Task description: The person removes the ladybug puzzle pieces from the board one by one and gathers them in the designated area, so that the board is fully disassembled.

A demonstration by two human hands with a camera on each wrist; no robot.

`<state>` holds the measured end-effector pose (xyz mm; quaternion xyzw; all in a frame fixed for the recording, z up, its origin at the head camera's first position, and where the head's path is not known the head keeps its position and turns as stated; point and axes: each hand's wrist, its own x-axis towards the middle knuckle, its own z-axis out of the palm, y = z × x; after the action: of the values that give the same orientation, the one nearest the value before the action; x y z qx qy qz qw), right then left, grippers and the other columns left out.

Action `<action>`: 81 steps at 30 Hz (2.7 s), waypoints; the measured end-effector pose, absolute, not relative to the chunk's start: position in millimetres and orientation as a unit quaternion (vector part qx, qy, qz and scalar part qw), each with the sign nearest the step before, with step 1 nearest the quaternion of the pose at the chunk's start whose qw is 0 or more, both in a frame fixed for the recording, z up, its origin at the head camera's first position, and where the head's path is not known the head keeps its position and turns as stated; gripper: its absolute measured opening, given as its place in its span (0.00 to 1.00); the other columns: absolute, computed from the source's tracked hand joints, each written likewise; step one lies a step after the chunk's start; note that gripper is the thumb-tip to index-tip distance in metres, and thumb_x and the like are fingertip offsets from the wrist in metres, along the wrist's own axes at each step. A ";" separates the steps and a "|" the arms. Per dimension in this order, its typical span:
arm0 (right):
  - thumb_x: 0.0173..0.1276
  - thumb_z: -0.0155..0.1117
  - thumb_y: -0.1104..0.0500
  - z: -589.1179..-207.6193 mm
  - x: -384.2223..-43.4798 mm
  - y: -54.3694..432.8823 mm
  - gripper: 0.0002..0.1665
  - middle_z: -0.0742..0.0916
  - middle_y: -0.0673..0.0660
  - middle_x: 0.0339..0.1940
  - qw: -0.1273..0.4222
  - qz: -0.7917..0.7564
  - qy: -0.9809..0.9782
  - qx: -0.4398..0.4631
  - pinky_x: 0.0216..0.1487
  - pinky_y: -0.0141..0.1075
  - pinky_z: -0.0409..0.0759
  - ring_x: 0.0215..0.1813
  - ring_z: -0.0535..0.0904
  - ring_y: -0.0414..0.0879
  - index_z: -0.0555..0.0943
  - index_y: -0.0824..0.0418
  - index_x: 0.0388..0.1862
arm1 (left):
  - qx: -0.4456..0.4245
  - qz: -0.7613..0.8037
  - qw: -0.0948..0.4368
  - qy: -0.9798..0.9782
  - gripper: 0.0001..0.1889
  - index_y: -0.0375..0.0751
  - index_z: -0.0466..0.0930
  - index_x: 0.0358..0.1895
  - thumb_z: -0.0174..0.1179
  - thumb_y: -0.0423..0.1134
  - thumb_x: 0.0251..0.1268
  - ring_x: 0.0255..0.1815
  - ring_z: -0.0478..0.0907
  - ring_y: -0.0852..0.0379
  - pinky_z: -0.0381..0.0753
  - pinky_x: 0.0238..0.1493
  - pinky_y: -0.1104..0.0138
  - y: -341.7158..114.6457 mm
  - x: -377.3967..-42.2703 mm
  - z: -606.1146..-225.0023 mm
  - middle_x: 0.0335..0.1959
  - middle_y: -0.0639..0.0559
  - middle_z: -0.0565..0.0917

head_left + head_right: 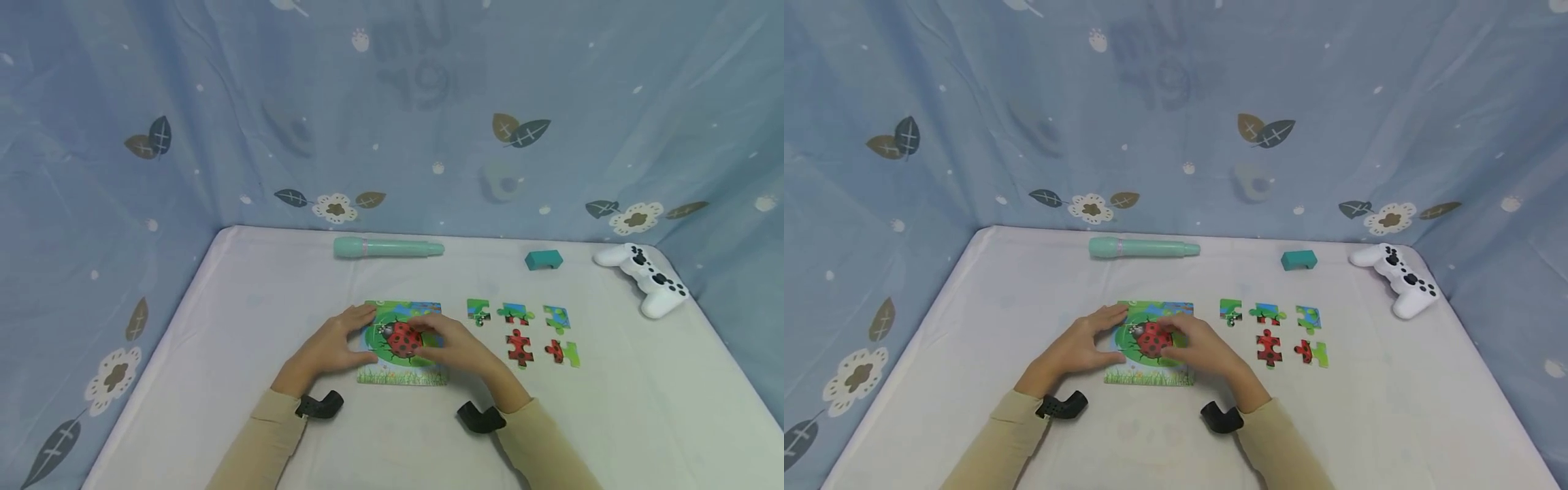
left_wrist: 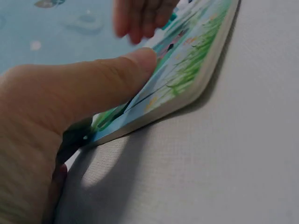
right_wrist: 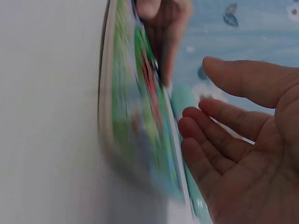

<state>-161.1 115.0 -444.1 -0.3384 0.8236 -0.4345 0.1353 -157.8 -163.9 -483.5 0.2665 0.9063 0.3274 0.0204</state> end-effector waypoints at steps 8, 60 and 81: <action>0.66 0.64 0.59 -452.0 -168.5 78.1 0.32 0.77 0.66 0.60 0.158 -0.461 0.809 -0.329 0.57 0.47 0.78 0.57 0.76 0.55 0.67 0.72 0.65 | 0.285 0.318 0.023 0.904 0.44 0.38 0.65 0.69 0.68 0.59 0.51 0.74 0.58 0.46 0.61 0.71 0.50 -164.3 -158.0 -482.1 0.72 0.48 0.65; 0.60 0.68 0.61 -465.9 -160.4 62.1 0.21 0.75 0.54 0.42 0.069 -0.374 0.861 -0.338 0.40 0.33 0.70 0.41 0.65 0.43 0.75 0.63 0.51 | 0.286 0.303 0.019 0.909 0.45 0.37 0.65 0.69 0.67 0.59 0.51 0.74 0.57 0.46 0.61 0.71 0.51 -162.9 -159.2 -482.5 0.72 0.48 0.64; 0.62 0.67 0.62 -444.3 -162.1 91.5 0.27 0.78 0.60 0.56 0.046 -0.373 0.883 -0.280 0.55 0.48 0.78 0.57 0.75 0.52 0.74 0.64 0.61 | 0.299 0.293 0.002 0.908 0.44 0.37 0.65 0.68 0.67 0.58 0.51 0.73 0.59 0.45 0.64 0.70 0.49 -162.6 -158.2 -481.0 0.71 0.46 0.66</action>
<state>-162.1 91.5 -444.3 -0.2801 0.8833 -0.3732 0.0460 -158.2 -162.6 -481.0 0.2987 0.9083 0.2930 0.0025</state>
